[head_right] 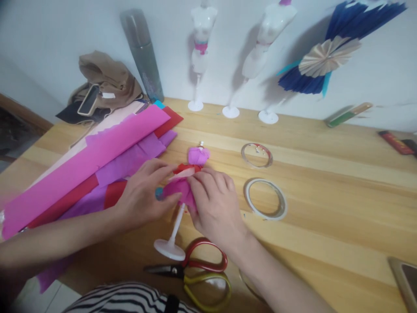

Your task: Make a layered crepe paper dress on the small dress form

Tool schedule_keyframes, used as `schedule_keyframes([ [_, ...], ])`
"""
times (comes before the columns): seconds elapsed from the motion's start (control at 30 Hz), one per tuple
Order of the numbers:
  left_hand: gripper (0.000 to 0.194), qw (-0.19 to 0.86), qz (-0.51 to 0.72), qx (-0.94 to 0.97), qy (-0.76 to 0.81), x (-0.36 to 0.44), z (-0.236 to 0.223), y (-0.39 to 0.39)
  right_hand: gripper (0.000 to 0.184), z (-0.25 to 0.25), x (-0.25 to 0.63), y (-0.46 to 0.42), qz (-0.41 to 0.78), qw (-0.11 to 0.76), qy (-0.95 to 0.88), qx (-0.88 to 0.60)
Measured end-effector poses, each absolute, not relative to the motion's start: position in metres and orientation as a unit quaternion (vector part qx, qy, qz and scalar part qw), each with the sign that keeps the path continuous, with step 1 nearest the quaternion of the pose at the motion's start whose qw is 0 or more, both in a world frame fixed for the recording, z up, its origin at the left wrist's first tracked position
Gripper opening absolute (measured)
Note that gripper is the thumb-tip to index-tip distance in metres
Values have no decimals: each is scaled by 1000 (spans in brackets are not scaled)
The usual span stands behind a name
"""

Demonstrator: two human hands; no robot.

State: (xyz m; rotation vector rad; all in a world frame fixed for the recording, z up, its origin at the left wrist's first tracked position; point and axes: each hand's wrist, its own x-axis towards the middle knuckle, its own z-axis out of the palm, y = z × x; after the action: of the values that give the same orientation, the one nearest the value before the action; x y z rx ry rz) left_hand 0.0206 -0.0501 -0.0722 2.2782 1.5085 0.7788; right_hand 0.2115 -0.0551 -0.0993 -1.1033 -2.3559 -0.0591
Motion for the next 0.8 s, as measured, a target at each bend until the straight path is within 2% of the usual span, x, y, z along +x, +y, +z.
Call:
schedule_keyframes([
  [0.13,19,144,224,804,531,30,-81,-36,30,-110,212,-51,-64,301,-860,-407],
  [0.33,27,202,242,776,547,32,-83,-26,16,-112,213,-47,-76,318,-857,-397],
  [0.63,25,385,312,655,570,28,-82,-17,16,-113,215,-47,-81,311,-861,-393],
  [0.8,27,415,325,637,562,29,-83,-15,16,-113,213,-45,-76,310,-869,-379],
])
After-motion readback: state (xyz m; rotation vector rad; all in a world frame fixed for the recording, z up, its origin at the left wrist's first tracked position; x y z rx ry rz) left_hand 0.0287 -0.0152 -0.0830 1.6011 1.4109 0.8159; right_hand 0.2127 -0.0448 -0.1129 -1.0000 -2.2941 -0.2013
